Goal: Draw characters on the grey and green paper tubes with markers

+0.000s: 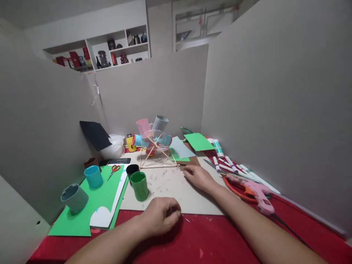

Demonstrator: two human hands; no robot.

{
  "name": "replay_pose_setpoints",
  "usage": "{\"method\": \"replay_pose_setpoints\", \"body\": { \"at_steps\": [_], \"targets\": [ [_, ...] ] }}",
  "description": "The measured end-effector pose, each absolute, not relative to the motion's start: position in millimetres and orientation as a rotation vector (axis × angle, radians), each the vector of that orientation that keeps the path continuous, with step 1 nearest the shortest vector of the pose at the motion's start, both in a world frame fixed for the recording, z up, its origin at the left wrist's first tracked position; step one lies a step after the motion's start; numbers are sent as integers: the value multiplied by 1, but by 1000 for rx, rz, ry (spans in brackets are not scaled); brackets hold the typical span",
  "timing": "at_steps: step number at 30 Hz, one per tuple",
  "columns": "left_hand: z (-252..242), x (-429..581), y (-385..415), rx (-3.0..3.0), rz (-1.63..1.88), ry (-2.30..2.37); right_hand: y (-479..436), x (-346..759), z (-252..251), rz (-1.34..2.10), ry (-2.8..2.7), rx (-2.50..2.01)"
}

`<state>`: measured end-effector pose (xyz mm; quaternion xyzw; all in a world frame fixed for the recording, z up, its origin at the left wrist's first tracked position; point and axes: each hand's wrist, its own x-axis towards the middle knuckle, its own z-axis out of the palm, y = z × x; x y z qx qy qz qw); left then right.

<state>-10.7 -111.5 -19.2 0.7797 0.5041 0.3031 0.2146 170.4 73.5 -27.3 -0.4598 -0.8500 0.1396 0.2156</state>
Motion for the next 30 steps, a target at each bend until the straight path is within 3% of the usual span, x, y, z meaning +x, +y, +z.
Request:
{"method": "replay_pose_setpoints", "body": {
  "at_steps": [21, 30],
  "targets": [
    [-13, -9, -115, 2458, 980, 1320, 65, 170, -23, 252, -2401, -1188],
    [-9, 4, -120, 2707, 674, 1282, 66, 168, -34, 314, -2382, -1113]
  ]
}}
